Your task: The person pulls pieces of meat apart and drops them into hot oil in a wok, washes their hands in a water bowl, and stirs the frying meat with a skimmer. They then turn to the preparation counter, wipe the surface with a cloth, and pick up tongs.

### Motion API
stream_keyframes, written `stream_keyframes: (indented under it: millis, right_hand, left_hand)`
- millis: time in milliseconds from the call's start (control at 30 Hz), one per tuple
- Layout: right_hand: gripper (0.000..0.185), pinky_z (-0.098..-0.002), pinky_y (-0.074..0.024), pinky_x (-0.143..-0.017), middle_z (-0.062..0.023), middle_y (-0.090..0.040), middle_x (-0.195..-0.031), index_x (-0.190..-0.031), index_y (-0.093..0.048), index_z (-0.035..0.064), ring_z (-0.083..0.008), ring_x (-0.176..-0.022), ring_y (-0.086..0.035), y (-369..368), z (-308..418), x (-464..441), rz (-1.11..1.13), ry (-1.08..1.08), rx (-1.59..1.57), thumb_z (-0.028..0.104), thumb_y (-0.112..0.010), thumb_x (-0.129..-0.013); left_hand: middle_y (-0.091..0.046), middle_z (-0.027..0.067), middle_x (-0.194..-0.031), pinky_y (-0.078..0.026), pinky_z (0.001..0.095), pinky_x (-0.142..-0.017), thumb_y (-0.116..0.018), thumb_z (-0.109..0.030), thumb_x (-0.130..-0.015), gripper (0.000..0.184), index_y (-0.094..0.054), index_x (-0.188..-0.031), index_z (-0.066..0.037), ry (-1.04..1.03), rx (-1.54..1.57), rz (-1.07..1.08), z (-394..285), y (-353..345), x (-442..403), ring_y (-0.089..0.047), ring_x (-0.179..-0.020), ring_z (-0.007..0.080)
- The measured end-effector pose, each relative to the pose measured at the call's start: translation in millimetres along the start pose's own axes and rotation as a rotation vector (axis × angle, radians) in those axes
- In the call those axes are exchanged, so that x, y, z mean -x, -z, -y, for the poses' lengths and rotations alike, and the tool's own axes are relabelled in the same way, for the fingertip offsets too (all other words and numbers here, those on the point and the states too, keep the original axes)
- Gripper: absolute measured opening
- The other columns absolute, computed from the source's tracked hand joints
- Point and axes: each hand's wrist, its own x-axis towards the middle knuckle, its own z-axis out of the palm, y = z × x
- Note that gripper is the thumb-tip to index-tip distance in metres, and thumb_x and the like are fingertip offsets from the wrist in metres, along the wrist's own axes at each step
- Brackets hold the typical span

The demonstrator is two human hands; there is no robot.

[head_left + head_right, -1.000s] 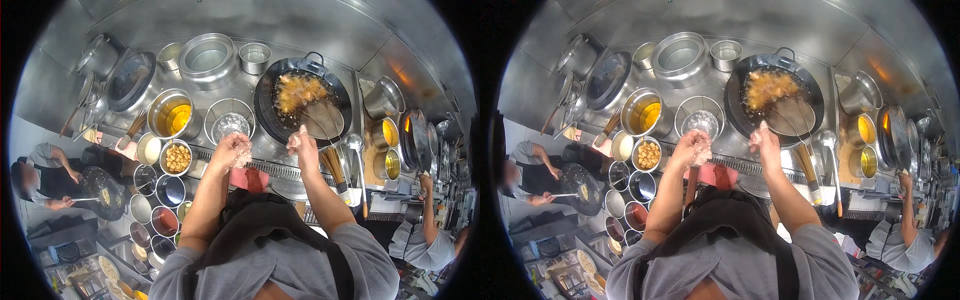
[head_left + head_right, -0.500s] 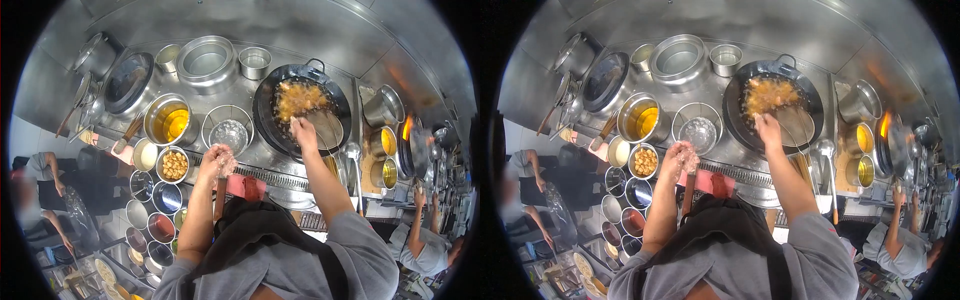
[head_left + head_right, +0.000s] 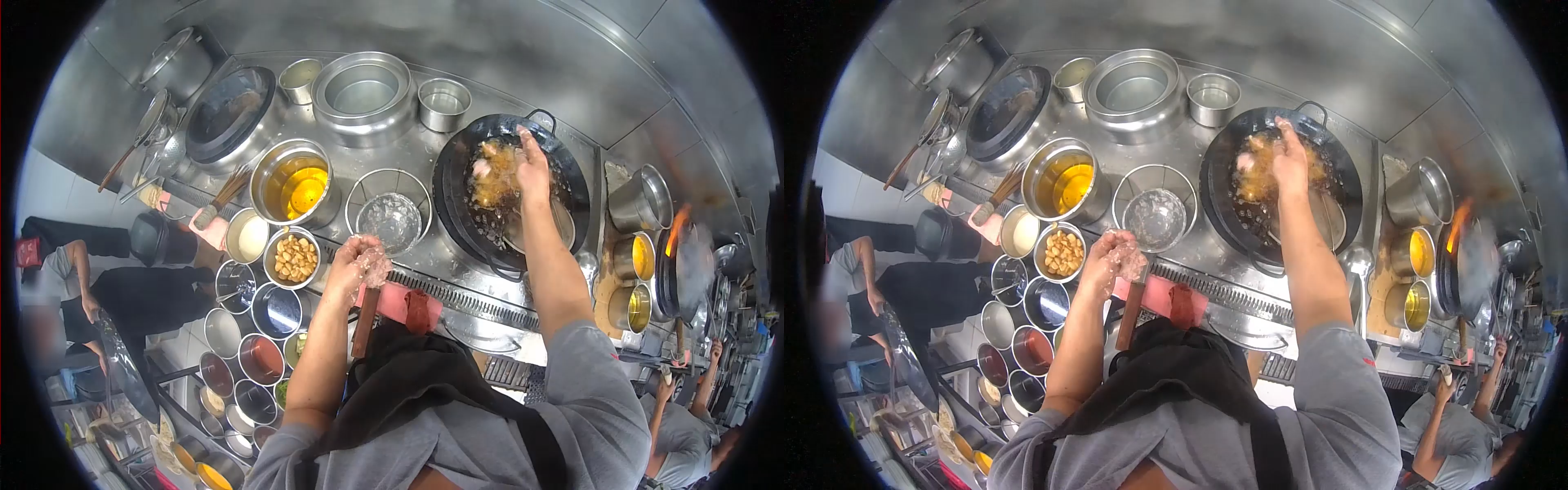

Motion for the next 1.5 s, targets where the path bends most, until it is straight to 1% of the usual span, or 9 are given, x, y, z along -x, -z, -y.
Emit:
stream_keyframes:
  millis: [167,300,433,500,700,967,1233,1433,1500]
  right_hand:
    - [0.042,-0.0327,-0.0394,-0.099,-0.0174,-0.051,-0.128,-0.127,-0.046,-0.0051,-0.0261,-0.120,-0.048,23.7,121.3,44.6,-0.018,0.070,-0.320,-0.007,-0.047,-0.085]
    - [0.037,-0.0311,-0.0522,-0.079,-0.0191,-0.060,-0.111,-0.122,-0.050,-0.0051,-0.0238,-0.092,-0.064,67.5,200.4,148.9,0.065,0.296,-0.469,-0.003,-0.051,-0.085]
    - [0.035,-0.0268,-0.0537,-0.069,-0.0150,-0.064,-0.104,-0.114,-0.057,-0.0032,-0.0196,-0.087,-0.065,31.9,178.0,190.3,0.397,0.029,-0.213,0.006,-0.065,-0.082]
    - [0.047,-0.0271,-0.0513,-0.073,-0.0125,-0.060,-0.111,-0.126,-0.046,-0.0040,-0.0173,-0.093,-0.062,0.6,158.7,198.6,0.534,-0.074,-0.201,0.002,-0.062,-0.082]
    - [0.043,-0.0281,-0.0502,-0.077,-0.0083,-0.064,-0.103,-0.119,-0.053,-0.0026,-0.0116,-0.091,-0.060,-23.3,141.3,218.9,0.408,-0.311,-0.510,0.008,-0.068,-0.080]
    - [0.027,-0.0243,-0.0484,-0.067,-0.0047,-0.064,-0.089,-0.103,-0.058,-0.0009,-0.0087,-0.077,-0.059,-19.2,140.6,214.5,0.346,-0.296,-0.376,0.004,-0.066,-0.078]
    - [0.031,-0.0248,-0.0473,-0.065,-0.0038,-0.063,-0.086,-0.098,-0.061,0.0014,-0.0094,-0.073,-0.057,5.5,165.7,192.6,0.566,0.055,0.147,0.004,-0.071,-0.068]
    - [0.047,-0.0246,-0.0485,-0.063,-0.0065,-0.061,-0.103,-0.115,-0.055,0.0000,-0.0102,-0.075,-0.058,3.1,143.1,191.6,0.370,-0.274,-0.655,0.004,-0.072,-0.072]
    - [0.044,-0.0242,-0.0478,-0.060,-0.0082,-0.062,-0.101,-0.114,-0.055,-0.0007,-0.0104,-0.075,-0.059,-0.3,139.0,199.6,0.314,-0.274,-0.575,0.007,-0.072,-0.074]
  left_hand:
    - [-0.059,0.0081,-0.083,-0.052,0.0294,-0.057,-0.059,-0.003,-0.081,0.024,-0.052,-0.103,-0.005,-0.114,0.052,0.024,-4.8,-7.3,5.0,-0.063,-0.073,0.0210]
    - [-0.057,0.0084,-0.086,-0.053,0.0322,-0.061,-0.052,0.006,-0.077,0.032,-0.049,-0.106,-0.005,-0.299,0.197,-0.010,-30.0,-20.6,26.4,-0.063,-0.077,0.0223]
    - [-0.057,0.0100,-0.091,-0.054,0.0348,-0.062,-0.053,0.005,-0.077,0.038,-0.045,-0.112,-0.005,-0.294,0.193,0.138,-50.7,-48.8,33.1,-0.063,-0.078,0.0248]
    - [-0.057,0.0103,-0.095,-0.053,0.0328,-0.063,-0.055,0.004,-0.078,0.045,-0.042,-0.121,-0.006,-0.304,0.203,0.207,-50.0,-67.3,33.5,-0.062,-0.079,0.0227]
    - [-0.056,0.0113,-0.108,-0.052,0.0306,-0.076,-0.054,0.005,-0.080,0.051,-0.040,-0.128,-0.008,-0.278,0.169,0.255,-29.7,-93.2,32.1,-0.059,-0.095,0.0213]
    - [-0.053,0.0127,-0.116,-0.048,0.0338,-0.085,-0.056,-0.003,-0.085,0.052,-0.036,-0.133,-0.008,-0.263,0.597,0.270,-17.1,-103.3,38.5,-0.054,-0.106,0.0218]
    - [-0.056,0.0071,-0.106,-0.049,0.0270,-0.074,-0.069,-0.010,-0.080,0.046,-0.049,-0.121,-0.004,-0.404,-0.168,0.502,-30.1,-78.2,27.8,-0.054,-0.097,0.0135]
    - [-0.062,0.0087,-0.097,-0.052,0.0263,-0.068,-0.062,-0.004,-0.083,0.024,-0.052,-0.105,0.000,-0.207,-0.142,0.335,-24.4,-75.7,10.7,-0.061,-0.082,0.0140]
    - [-0.062,0.0085,-0.097,-0.051,0.0266,-0.067,-0.059,-0.001,-0.084,0.020,-0.053,-0.103,-0.002,-0.222,-0.096,0.320,-17.4,-75.1,6.1,-0.061,-0.081,0.0138]
